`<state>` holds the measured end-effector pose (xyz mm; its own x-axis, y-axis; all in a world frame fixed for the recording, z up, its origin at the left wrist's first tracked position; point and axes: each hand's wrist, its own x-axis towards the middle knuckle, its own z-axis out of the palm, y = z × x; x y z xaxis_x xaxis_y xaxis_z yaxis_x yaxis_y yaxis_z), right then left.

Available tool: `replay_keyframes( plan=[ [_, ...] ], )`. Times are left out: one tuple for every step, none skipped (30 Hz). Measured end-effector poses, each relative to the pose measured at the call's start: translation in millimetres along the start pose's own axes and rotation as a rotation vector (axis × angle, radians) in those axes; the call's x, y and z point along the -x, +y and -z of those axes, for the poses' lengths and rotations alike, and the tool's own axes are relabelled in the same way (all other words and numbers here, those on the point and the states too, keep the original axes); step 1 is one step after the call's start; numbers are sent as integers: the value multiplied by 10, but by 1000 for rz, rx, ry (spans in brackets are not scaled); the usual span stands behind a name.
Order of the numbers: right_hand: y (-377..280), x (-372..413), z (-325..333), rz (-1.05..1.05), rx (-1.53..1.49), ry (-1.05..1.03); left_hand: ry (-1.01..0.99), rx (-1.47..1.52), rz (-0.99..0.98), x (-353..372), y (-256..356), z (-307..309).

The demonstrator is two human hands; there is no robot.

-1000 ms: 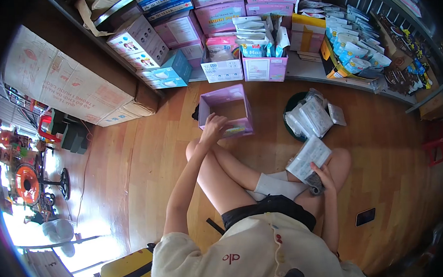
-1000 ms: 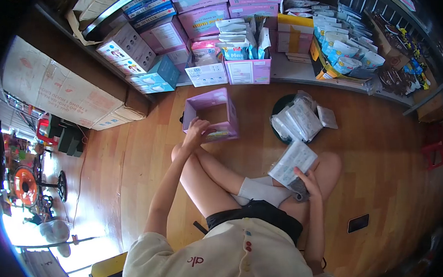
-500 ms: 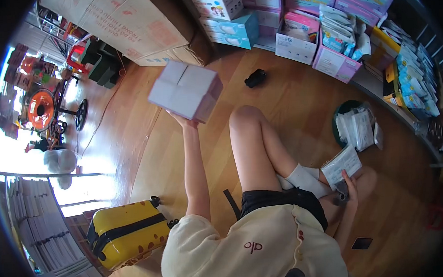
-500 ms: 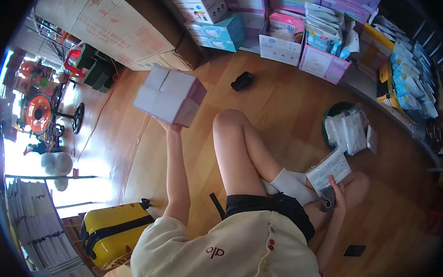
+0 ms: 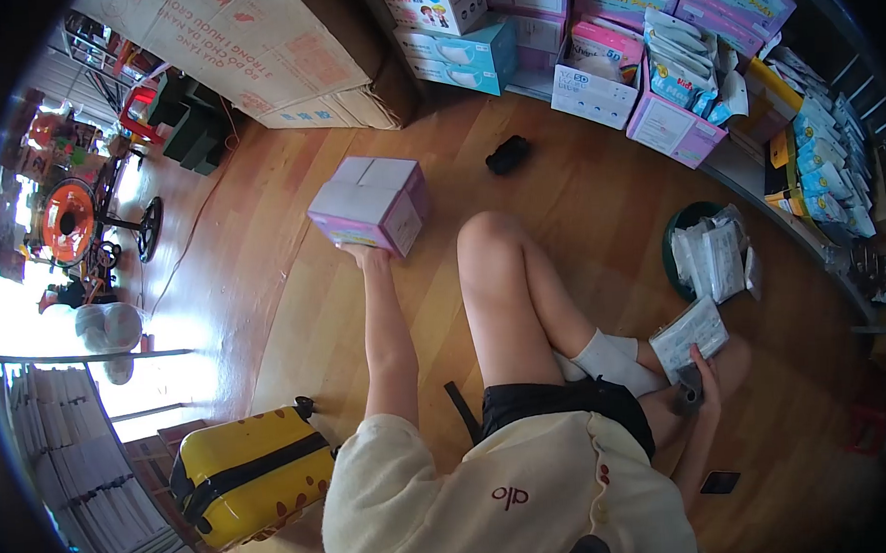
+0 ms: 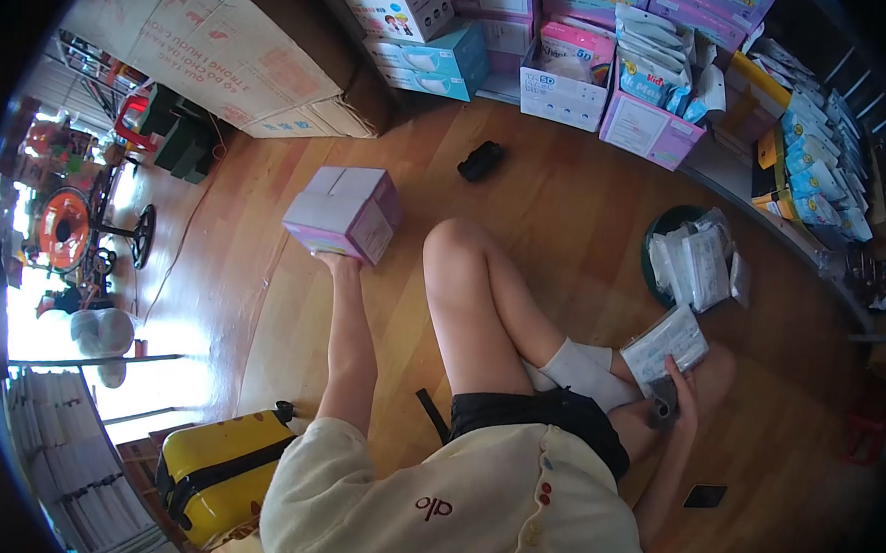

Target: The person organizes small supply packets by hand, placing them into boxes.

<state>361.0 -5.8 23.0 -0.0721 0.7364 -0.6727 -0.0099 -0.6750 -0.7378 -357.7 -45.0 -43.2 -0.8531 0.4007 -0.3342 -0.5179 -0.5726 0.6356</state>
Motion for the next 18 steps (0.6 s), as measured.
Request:
replay_keyframes(
  plan=[
    [9,-10,-6,1,-10,0,10,-11,-9,-14,15,-9],
    [14,-9,3,16,-7,-30,14,-18,-13,-9,-4,-1],
    [6,5,-10,32,-3,-58,25,-29,-17,-10,7,-8],
    [9,12,-38,31,-11,-56,32,-40,-32,-19,19,-20],
    [16,25,-66,46,-30,-48,42,-55,-43,-37,39,-32],
    [16,46,-75,60,-44,-43,52,-66,-57,-70,84,-43],
    [10,62,-78,58,-41,-45,64,-80,-73,-108,137,-61],
    [-4,65,-94,40,11,-18,75,-90,-88,-156,193,-97],
    [-12,53,-101,24,62,10,84,-98,-102,-194,235,-131],
    [4,14,-69,24,60,8,89,-105,-115,-230,277,-160],
    [43,-24,-15,18,41,7,93,-112,-124,-250,292,-177],
    [62,-24,-13,12,22,7,95,-119,-131,-253,288,-181],
    [79,-29,-19,11,18,7,101,-124,-135,-258,284,-190],
    [88,-38,-18,20,27,-5,105,-131,-141,-255,278,-193],
    [85,-40,-14,31,38,-19,111,-139,-145,-262,272,-184],
    [115,-71,19,31,41,-21,122,-144,-149,-259,276,-163],
    [134,-102,16,26,75,-21,132,-149,-154,-258,292,-144],
    [145,-136,19,22,107,-19,141,-151,-159,-269,328,-140]
  ],
)
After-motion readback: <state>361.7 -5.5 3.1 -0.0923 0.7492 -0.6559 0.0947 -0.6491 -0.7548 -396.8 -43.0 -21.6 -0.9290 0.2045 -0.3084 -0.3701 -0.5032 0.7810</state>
